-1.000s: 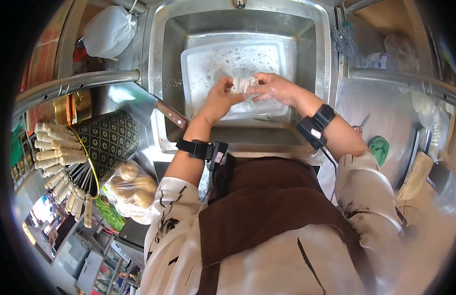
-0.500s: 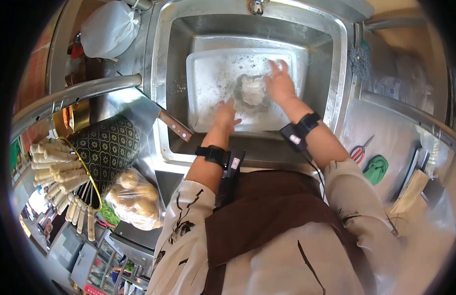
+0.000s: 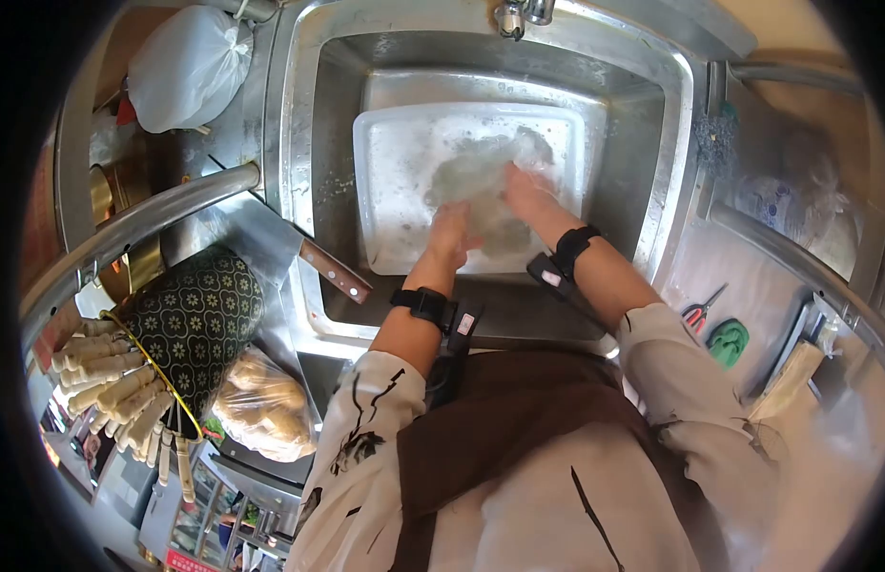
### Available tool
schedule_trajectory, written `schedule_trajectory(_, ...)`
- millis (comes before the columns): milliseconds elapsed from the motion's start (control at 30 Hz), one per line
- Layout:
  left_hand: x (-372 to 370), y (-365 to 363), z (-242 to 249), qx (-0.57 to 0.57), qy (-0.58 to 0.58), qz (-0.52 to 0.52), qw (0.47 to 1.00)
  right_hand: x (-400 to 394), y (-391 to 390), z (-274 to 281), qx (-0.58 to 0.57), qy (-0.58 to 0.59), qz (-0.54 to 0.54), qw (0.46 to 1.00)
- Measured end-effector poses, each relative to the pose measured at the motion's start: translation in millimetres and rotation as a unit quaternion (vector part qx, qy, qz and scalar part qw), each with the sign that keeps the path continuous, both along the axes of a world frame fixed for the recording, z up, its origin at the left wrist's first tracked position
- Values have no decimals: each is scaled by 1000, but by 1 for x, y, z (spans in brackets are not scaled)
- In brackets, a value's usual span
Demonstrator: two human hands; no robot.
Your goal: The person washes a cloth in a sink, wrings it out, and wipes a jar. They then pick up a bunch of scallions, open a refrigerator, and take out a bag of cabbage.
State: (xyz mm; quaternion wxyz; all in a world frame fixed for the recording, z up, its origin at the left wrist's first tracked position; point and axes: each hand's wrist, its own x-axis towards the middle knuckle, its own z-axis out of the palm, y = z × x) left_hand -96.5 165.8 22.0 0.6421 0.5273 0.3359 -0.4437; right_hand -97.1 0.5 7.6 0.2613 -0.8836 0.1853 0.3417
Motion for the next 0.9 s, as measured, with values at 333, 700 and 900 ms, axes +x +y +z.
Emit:
schedule_trajectory(333,13,2,-35,-195,85,108,971,-18,57,78,213,-235,-160,935)
schedule_trajectory(700,22,-17,9,15,-266,-86,960,-9,57,87,143,-487,-122,853)
schedule_trajectory(900,35,-42,62,27,-64,32,997,9,14,35,36,-281,-140,949)
